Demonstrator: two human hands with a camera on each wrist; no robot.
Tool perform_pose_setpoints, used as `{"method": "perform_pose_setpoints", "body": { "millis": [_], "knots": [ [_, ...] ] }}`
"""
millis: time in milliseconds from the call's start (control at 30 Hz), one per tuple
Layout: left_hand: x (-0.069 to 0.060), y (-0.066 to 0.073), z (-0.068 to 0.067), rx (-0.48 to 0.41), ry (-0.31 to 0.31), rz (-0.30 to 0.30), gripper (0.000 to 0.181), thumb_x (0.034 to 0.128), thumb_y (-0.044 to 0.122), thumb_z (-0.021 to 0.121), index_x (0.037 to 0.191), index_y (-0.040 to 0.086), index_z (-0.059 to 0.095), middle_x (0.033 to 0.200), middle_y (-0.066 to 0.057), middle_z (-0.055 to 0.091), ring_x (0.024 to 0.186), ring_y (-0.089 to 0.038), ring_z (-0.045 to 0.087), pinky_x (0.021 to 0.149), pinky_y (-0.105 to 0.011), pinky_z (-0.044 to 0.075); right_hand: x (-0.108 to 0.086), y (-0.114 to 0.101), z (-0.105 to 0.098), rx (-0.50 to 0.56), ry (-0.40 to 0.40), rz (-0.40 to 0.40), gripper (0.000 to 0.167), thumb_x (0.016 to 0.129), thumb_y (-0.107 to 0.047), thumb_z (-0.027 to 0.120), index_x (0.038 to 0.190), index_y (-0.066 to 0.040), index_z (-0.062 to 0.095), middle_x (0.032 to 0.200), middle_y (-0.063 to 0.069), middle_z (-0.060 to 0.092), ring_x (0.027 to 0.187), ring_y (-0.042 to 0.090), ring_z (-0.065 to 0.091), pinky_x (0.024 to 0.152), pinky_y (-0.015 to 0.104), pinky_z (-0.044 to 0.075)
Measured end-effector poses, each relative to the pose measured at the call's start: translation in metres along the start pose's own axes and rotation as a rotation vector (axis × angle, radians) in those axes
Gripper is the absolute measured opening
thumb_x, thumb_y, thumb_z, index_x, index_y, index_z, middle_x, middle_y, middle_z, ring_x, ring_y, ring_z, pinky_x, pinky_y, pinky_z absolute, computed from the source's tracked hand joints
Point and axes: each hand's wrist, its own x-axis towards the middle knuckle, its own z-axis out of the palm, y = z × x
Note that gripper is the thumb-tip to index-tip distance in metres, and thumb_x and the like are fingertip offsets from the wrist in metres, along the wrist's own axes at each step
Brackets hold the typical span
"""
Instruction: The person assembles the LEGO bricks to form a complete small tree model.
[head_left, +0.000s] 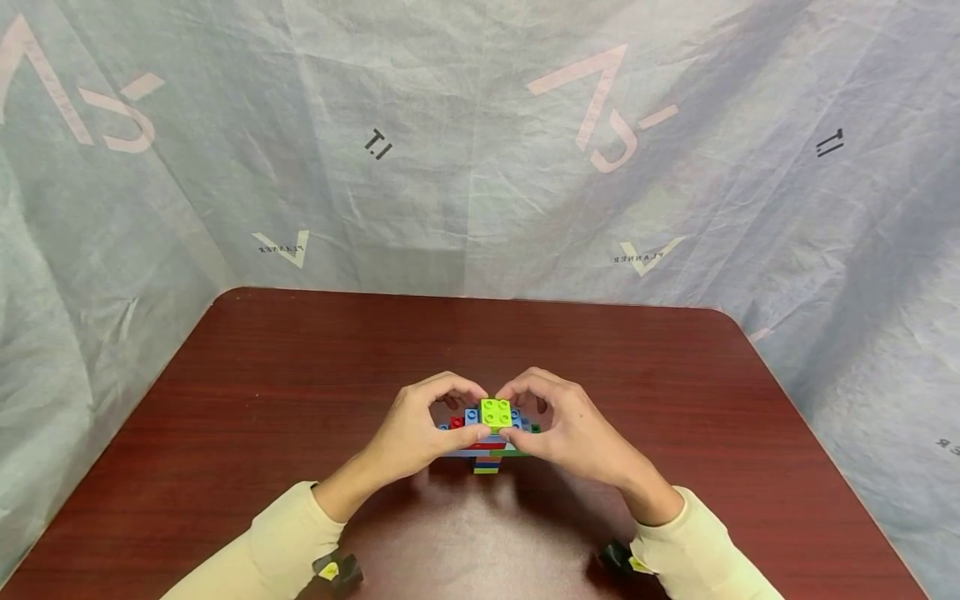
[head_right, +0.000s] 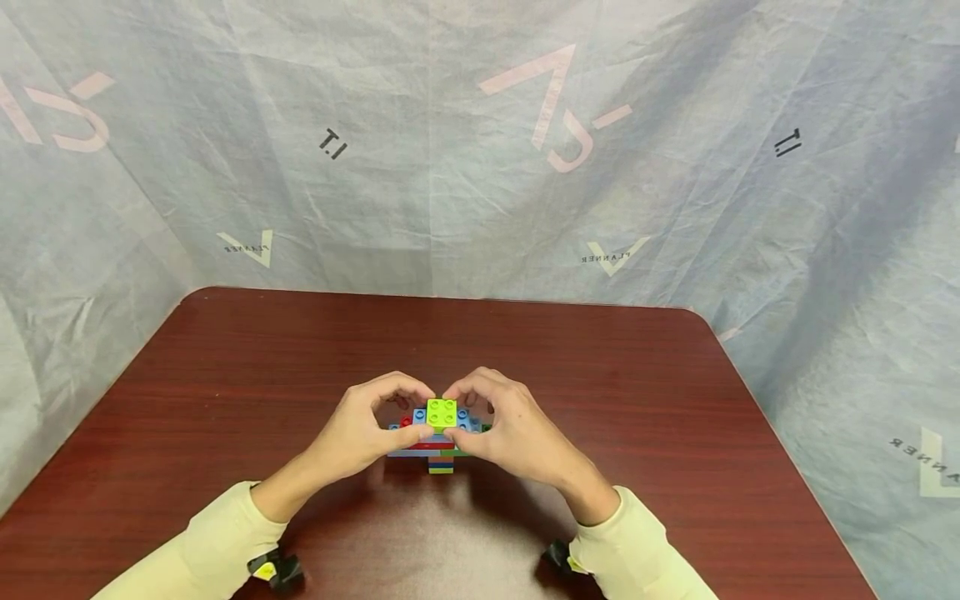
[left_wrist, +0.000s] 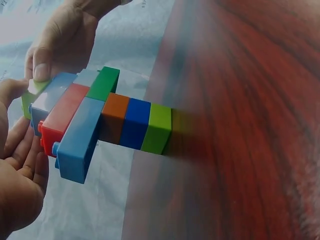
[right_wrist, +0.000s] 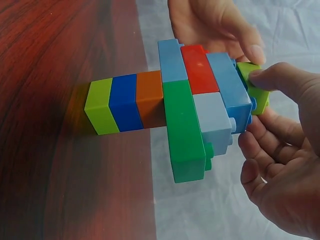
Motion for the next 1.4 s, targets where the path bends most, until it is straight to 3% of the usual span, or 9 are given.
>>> {"method": "perform_pose_setpoints", "body": {
  "millis": [333, 667, 1100, 1400],
  "knots": [
    [0.001, 0.002, -0.002, -0.021, -0.004, -0.017, 0.03, 0.0854, 0.022, 0.086, 0.113, 0.02, 0.073, 0.103, 0.004, 0.074, 0.092, -0.011, 0.067, 0.08, -0.028, 0.056, -0.002, 0.004, 0.003, 0.064, 0.008, 0.041, 0.029, 0.088, -0.018, 0.083, 0.113, -0.024, 0.069, 0.105, -0.008, 0.067, 0.089, 0.016, 0.059, 0.072, 0.032, 0.05],
    [0.001, 0.0, -0.002, -0.02, -0.006, -0.033, 0.031, 0.0846, 0.022, 0.086, 0.113, 0.021, 0.073, 0.105, 0.004, 0.074, 0.091, -0.011, 0.066, 0.078, -0.028, 0.057, -0.008, 0.009, 0.01, 0.11, 0.057, 0.113, 0.031, 0.088, -0.023, 0.084, 0.114, -0.027, 0.069, 0.104, -0.007, 0.068, 0.089, 0.017, 0.057, 0.07, 0.035, 0.048],
    [0.0, -0.001, -0.002, -0.014, -0.011, -0.037, 0.031, 0.0838, 0.022, 0.087, 0.112, 0.023, 0.074, 0.106, 0.007, 0.075, 0.092, -0.011, 0.064, 0.08, -0.027, 0.055, -0.007, 0.014, 0.014, 0.102, 0.072, 0.041, 0.03, 0.087, -0.021, 0.084, 0.113, -0.025, 0.07, 0.107, -0.007, 0.07, 0.092, 0.014, 0.058, 0.073, 0.034, 0.045],
    [-0.001, -0.003, -0.002, 0.002, -0.001, -0.022, 0.032, 0.0834, 0.023, 0.088, 0.112, 0.023, 0.073, 0.106, 0.007, 0.076, 0.09, -0.01, 0.064, 0.078, -0.027, 0.055, -0.009, 0.018, 0.018, 0.106, 0.078, 0.051, 0.029, 0.088, -0.021, 0.084, 0.113, -0.026, 0.07, 0.11, -0.008, 0.07, 0.092, 0.013, 0.057, 0.072, 0.033, 0.045]
  ]
}}
